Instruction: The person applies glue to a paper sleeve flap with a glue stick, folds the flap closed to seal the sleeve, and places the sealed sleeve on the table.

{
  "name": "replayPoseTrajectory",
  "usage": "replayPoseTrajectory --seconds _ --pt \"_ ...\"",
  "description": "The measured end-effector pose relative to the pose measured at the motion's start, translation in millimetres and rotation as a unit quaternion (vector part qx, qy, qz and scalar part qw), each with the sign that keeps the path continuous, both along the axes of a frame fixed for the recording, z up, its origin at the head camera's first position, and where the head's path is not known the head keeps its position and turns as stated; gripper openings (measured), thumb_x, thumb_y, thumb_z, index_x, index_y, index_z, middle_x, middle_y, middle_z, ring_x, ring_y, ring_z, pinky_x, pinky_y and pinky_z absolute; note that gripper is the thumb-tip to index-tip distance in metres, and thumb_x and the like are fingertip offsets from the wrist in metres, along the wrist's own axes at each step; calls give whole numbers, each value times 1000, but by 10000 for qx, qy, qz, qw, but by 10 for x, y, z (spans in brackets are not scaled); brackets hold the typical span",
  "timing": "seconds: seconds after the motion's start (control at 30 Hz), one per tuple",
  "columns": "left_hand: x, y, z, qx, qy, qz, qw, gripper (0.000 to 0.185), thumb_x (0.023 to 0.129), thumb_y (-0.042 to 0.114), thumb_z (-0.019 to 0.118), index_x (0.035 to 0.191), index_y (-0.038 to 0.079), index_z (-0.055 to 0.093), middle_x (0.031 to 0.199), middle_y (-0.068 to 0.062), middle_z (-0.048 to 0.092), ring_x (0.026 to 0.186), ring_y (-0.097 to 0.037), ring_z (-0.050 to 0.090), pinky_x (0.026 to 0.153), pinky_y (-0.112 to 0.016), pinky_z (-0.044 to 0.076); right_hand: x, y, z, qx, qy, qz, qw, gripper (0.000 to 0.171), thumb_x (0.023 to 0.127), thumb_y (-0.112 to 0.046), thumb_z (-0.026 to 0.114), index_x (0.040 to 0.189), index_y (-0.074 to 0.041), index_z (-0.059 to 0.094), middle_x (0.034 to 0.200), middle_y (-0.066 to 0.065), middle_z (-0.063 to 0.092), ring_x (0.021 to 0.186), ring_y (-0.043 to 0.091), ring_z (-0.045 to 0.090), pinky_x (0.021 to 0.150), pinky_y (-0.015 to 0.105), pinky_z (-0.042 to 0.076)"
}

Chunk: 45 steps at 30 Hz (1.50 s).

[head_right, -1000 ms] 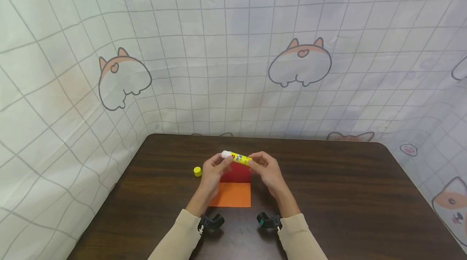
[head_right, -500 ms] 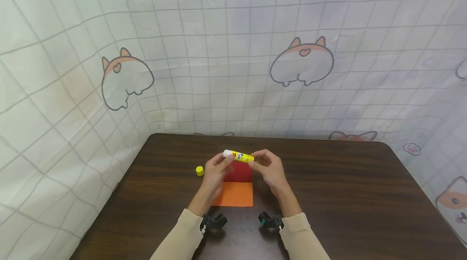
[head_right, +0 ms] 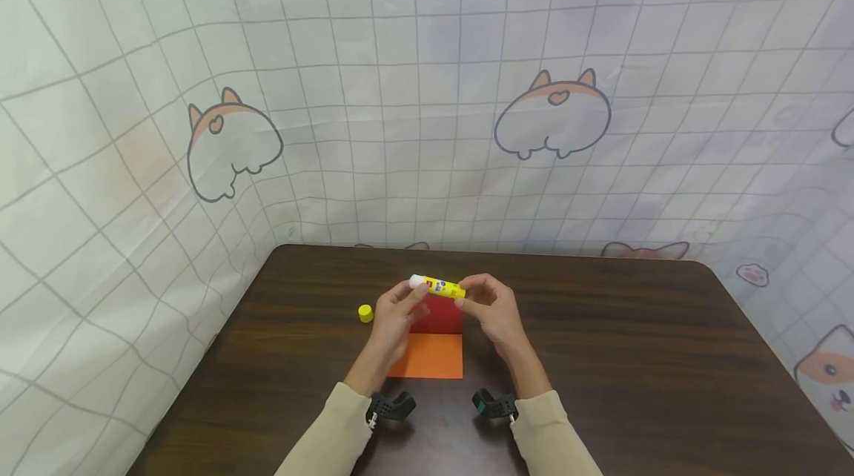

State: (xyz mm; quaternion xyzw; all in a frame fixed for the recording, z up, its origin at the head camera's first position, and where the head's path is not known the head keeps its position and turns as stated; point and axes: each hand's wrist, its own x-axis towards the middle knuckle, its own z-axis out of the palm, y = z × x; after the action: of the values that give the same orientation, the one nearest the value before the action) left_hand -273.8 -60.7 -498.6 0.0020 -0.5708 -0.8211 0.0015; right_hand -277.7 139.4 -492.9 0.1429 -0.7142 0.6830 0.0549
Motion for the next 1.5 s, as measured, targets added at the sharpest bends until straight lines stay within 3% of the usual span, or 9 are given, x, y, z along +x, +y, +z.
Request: replayPoseTrajectory --seconds 0.23,0.43,0.77,1.03,1.27,1.5 --pt "-8 -9 -7 -90 107 18 9999 37 89 29 81 114 4 71 98 2 69 78 -12 61 79 -25 58 -9 -15 20 145 -906 459 9947 37 100 -19 67 128 3 57 107 1 67 96 20 66 88 31 59" --pt "0 -24 4 -44 169 -1 9998 35 91 27 79 115 4 70 99 2 68 77 -11 61 78 -24 58 -36 -9 6 1 -1393 401 9894 38 105 -34 59 120 0 61 97 4 71 84 16 68 85 30 59" --pt "-1 -32 13 -21 96 -30 9999 38 89 30 81 115 4 71 98 3 69 77 -12 62 80 -26 58 -46 15 13 -5 -1254 498 9909 38 104 -31 60 121 3 61 90 -1 72 80 13 67 83 28 60" --pt "13 -20 14 53 80 -20 10000 33 90 25 80 114 4 71 95 3 68 75 -11 61 80 -27 58 -26 12 20 -24 -1158 208 9930 36 102 -26 65 124 2 61 99 10 69 82 15 67 84 27 59" --pt "-1 -19 11 -8 77 14 10000 34 90 26 80 114 4 71 95 4 68 76 -11 61 82 -29 58 -21 4 18 -23 -872 175 9960 35 99 -20 69 126 2 61 100 -2 69 88 21 69 85 30 59" --pt "-2 -17 11 -30 84 36 10000 37 89 27 81 116 4 71 95 3 69 77 -11 61 80 -27 58 -18 12 -8 -201 -541 261 9980 37 97 -13 71 126 6 59 101 -2 67 90 20 69 85 28 59"
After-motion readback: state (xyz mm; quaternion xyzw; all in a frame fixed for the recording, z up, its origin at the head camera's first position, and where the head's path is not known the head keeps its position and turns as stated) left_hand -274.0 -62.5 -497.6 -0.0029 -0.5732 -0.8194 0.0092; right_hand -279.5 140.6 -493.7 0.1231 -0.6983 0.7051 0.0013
